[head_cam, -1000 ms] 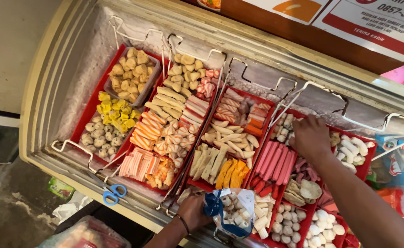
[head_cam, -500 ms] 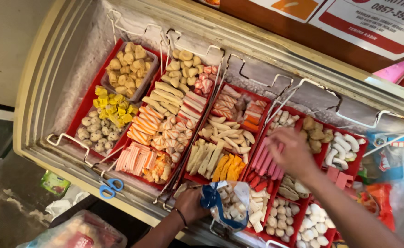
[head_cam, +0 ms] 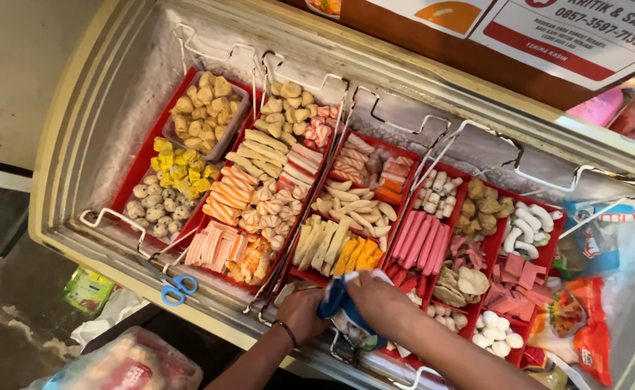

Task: The person opens a chest freezer and selects various frozen food items, including dumplings and meatballs. They use scissors to cut open packages and transfer the contents into a plastic bag. The person continues to add more items to the bag from the freezer.

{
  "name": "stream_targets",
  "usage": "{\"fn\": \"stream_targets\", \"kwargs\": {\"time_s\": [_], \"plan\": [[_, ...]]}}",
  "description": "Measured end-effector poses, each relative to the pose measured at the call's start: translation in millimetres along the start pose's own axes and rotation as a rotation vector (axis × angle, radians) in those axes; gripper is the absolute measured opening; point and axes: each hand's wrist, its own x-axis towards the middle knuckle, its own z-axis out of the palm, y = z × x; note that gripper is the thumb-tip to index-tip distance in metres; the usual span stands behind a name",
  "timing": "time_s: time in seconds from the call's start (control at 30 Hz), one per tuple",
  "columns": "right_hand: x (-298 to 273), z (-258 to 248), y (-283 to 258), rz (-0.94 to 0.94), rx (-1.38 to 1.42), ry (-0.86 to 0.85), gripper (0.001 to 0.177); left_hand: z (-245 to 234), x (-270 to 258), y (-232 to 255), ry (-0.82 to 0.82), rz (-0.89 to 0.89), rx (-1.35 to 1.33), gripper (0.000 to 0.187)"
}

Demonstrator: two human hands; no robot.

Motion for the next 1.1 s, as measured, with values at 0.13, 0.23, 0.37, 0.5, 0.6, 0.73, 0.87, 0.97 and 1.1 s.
{"fn": "stream_targets", "kwargs": {"time_s": [0.13,0.23,0.37,0.5,0.6,0.73,0.87,0.97,1.1], "plan": [[-18.9,-35.2,-5.3,0.095,0.173,-0.173,0.023,-6.7,-0.8,7.2,-0.016,-0.005,-0.001,0.031],[-33.8,-73.0,3.6,0.124,0.383,-0.112,0.031,-11.2,-2.1,6.1,-0.021,-0.033,-0.017,0.03],[-38.0,-121.9,74.2,0.556,0.355,0.146,0.038,-5.0,-2.7,5.1,-0.026,-0.057,-0.014,0.028],[-1.7,-123.0,173.5,0.591,0.22,0.235,0.045,-7.5,0.2,3.9,-0.005,-0.023,-0.077,0.029],[37.2,-85.7,241.3,0.459,-0.074,0.229,0.046,-8.6,-0.3,4.6,-0.026,-0.035,-0.045,0.03],[71.0,-45.8,298.3,0.301,0.014,0.294,0.039,-9.2,1.8,5.2,-0.03,-0.024,-0.059,0.031],[73.5,-33.9,302.1,0.249,0.004,0.55,0.04,-9.1,2.1,2.8,-0.035,-0.011,-0.081,0.032],[64.7,-39.4,287.1,0.202,0.012,0.713,0.043,-7.4,1.2,1.4,-0.032,-0.003,-0.069,0.031],[63.3,-48.2,269.2,0.302,0.162,0.699,0.037,-8.5,1.8,-0.1,-0.038,0.001,-0.053,0.034]]}}
